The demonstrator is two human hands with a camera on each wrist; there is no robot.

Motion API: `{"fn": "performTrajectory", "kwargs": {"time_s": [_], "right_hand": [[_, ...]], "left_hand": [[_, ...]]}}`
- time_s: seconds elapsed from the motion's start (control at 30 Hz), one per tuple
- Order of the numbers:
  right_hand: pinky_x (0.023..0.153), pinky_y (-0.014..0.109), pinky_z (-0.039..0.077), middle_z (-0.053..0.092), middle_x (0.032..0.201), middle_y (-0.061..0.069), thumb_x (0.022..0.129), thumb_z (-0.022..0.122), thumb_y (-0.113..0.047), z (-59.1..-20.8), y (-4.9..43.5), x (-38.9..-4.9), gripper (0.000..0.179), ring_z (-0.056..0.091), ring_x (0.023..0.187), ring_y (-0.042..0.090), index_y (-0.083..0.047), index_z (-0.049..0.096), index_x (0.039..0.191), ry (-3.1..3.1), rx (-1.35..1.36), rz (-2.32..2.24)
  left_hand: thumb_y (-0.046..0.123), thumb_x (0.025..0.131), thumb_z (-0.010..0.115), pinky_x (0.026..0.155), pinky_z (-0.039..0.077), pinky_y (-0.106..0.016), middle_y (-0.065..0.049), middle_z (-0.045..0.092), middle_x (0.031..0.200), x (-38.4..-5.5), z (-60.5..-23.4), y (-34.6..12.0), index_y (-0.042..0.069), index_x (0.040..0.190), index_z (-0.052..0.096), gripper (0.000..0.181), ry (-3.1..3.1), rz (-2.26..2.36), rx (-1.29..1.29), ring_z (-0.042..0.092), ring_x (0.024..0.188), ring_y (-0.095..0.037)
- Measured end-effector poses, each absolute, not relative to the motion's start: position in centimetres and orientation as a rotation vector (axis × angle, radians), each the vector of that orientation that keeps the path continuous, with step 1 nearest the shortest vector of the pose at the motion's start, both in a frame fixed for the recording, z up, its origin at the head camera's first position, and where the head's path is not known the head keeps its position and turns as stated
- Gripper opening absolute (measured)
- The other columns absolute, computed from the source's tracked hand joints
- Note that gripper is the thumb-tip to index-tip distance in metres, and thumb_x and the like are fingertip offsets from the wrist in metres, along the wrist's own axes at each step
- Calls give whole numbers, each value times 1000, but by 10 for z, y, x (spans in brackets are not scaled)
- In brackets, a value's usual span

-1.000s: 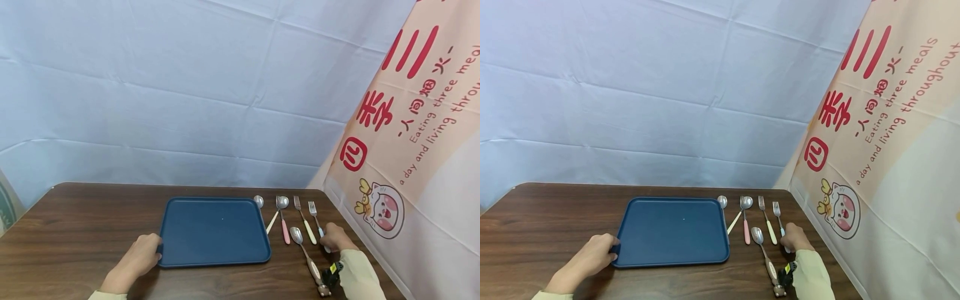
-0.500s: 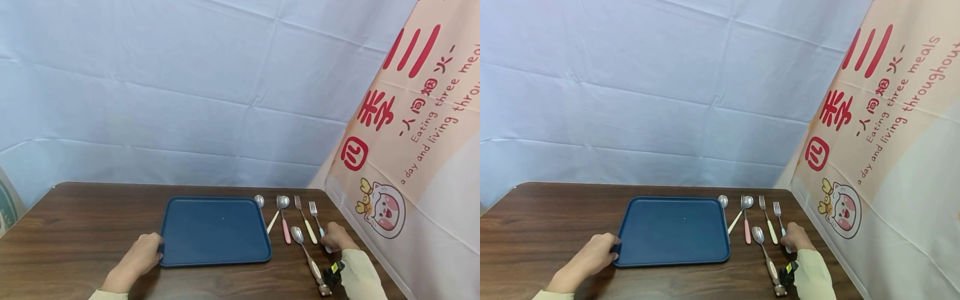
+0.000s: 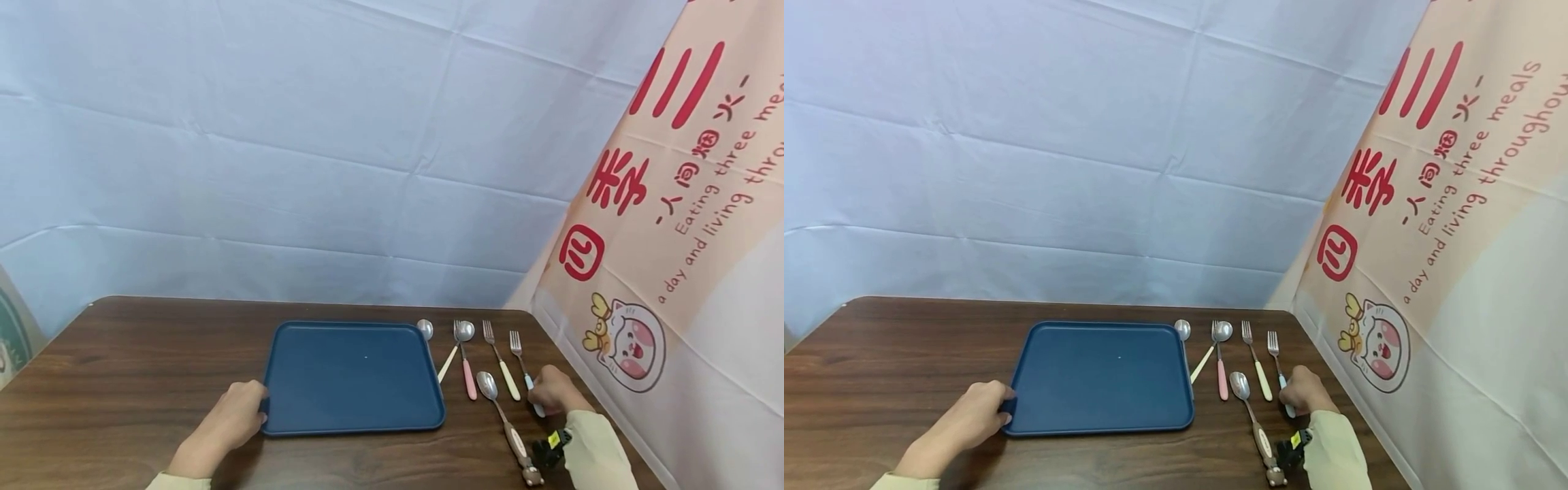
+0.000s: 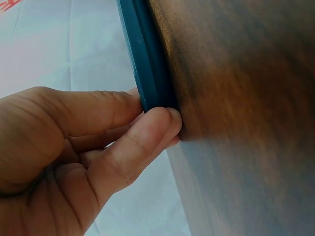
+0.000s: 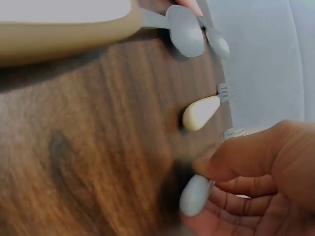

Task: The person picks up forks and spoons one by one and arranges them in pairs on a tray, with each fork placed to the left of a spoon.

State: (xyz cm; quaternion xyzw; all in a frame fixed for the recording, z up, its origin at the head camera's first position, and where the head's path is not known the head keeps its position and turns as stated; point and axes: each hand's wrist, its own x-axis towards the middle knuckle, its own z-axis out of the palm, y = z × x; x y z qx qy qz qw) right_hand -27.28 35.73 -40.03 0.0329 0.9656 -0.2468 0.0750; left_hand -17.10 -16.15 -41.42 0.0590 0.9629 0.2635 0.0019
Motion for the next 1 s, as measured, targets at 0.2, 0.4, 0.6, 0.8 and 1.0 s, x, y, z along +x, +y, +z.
{"fn": "performTrajectory", "kwargs": {"time_s": [0.2, 0.4, 0.6, 0.8, 1.0], "right_hand": [[43, 29, 43, 42, 50, 0, 67, 54, 4, -390, 357, -270, 22, 45, 43, 14, -10, 44, 52, 2894, 116, -781], [43, 29, 40, 34, 45, -4, 71, 56, 4, -382, 352, -268, 31, 38, 39, 11, -12, 40, 50, 2884, 139, -838], [43, 30, 43, 35, 46, -3, 71, 57, 3, -383, 353, -268, 31, 41, 40, 12, -13, 40, 51, 2881, 159, -818], [45, 32, 46, 35, 45, -3, 70, 55, 4, -383, 352, -269, 31, 37, 38, 11, -13, 39, 50, 2885, 141, -826], [47, 33, 48, 35, 46, -3, 71, 59, 3, -381, 347, -269, 32, 40, 40, 11, -13, 39, 50, 2867, 170, -846]], "left_hand": [[-10, 75, 65, 73, 49, -51, -32, 59, 104, -171, -414, -161, -16, 104, 61, 29, 3001, 820, 187, 57, 97, -46], [-10, 76, 65, 72, 50, -50, -33, 58, 106, -172, -413, -161, -17, 105, 60, 31, 2972, 826, 178, 56, 98, -47], [-10, 76, 65, 74, 49, -51, -33, 58, 106, -173, -414, -161, -17, 105, 60, 31, 2976, 817, 191, 55, 99, -47], [-10, 76, 65, 73, 49, -51, -33, 57, 107, -173, -414, -161, -17, 106, 59, 31, 2973, 819, 187, 55, 99, -48], [-9, 76, 65, 73, 49, -50, -33, 58, 106, -174, -414, -161, -16, 105, 60, 31, 2980, 809, 191, 56, 99, -47]]}}
